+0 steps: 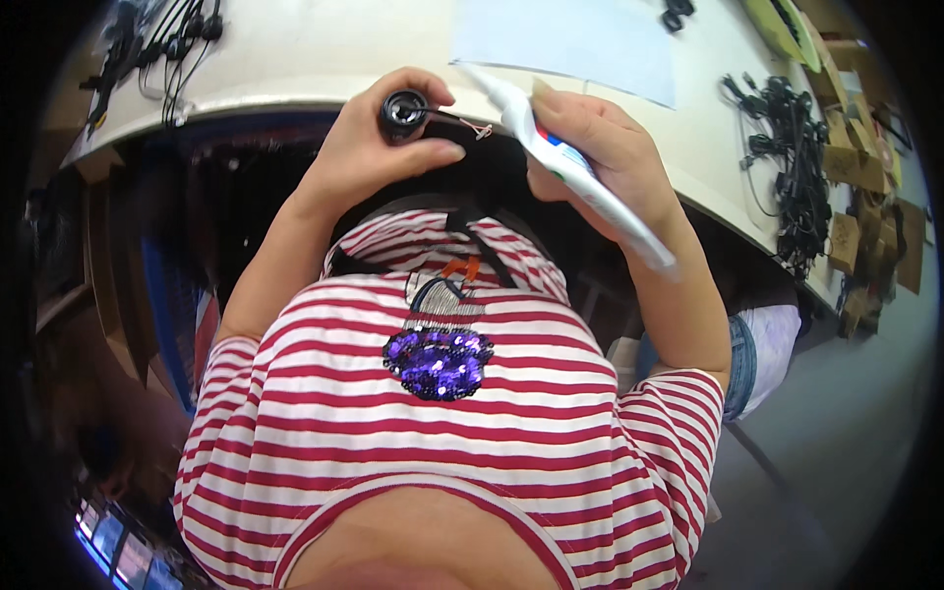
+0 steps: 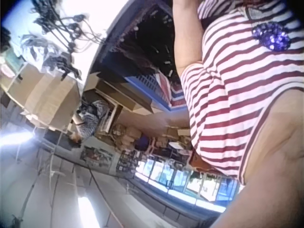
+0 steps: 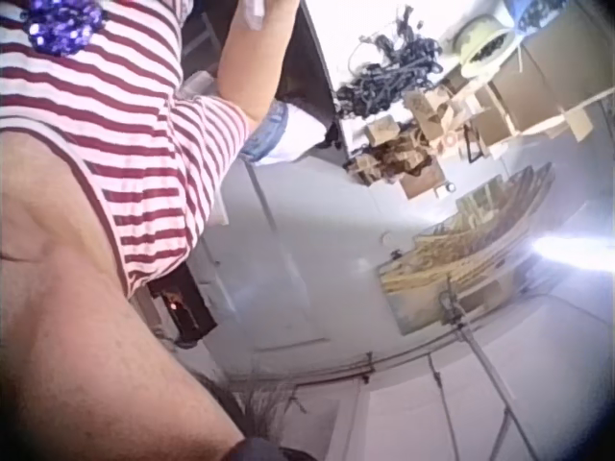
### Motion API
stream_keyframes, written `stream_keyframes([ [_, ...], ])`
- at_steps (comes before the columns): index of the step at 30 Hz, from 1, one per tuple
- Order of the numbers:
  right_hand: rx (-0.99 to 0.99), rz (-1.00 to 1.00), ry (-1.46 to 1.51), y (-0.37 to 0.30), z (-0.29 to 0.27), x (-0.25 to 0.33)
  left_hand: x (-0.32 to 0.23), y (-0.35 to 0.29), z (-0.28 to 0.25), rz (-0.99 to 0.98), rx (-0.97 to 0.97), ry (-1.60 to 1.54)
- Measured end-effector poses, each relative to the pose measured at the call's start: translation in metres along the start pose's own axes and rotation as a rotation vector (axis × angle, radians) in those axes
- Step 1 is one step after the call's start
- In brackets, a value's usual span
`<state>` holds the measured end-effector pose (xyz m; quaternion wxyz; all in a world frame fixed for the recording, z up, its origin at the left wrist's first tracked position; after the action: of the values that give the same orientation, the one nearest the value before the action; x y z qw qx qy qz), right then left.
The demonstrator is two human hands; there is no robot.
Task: The person assembles small electronic components at a workbench. They repeatedly pick up a black cylindrical device, apply glue from a tube into its opening, insert a small black ring, and place the assembled unit on the table. The process is repeated for multiple units throughout the clip.
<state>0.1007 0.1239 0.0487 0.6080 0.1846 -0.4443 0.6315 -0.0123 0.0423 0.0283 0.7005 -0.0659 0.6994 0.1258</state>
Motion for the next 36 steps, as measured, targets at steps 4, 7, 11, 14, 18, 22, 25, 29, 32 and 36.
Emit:
stream_keyframes([
  [4,-0.547,-0.228,-0.617,-0.009,-0.059,0.043,0.007,0.001,0.006,-0.031,0.075,-0.265],
  [7,-0.668,-0.248,-0.885,-0.005,-0.104,0.052,0.002,0.007,0.016,0.019,0.112,-0.268],
  [11,-0.954,-0.513,-1.698,-0.013,-0.072,0.075,-0.008,0.012,0.018,0.082,0.097,-0.288],
  [14,-0.677,-0.413,-1.363,-0.024,-0.027,0.069,-0.016,0.014,0.011,0.146,0.001,-0.273],
  [18,-0.145,0.168,-1.274,-0.005,-0.003,-0.033,-0.028,0.017,0.008,0.206,0.056,-0.447],
  [22,-0.225,-0.013,-1.091,0.036,-0.046,-0.103,-0.033,0.018,0.017,0.236,0.085,-0.567],
  [25,-0.045,0.087,-0.715,0.06,-0.05,-0.132,-0.034,0.019,0.021,0.228,0.075,-0.497],
  [29,-0.091,0.2,-0.712,0.072,-0.068,-0.155,-0.036,0.02,0.018,0.241,0.041,-0.425],
  [32,-0.198,0.109,-0.642,0.079,-0.099,-0.171,-0.036,0.02,0.02,0.256,0.026,-0.396],
  [36,-0.167,-0.002,-1.091,0.085,-0.101,-0.172,-0.033,0.022,0.022,0.252,0.025,-0.376],
])
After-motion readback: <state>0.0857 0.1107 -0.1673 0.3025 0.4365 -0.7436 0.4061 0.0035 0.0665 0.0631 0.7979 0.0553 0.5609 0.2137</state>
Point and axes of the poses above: each hand's wrist, its own y-axis towards the middle knuckle, its own z-axis out of the palm, x = y × z, the point moved 8 cm from there along y, towards the middle knuckle, and after that the axes turned 6 degrees about z, right-handed, at the moved point
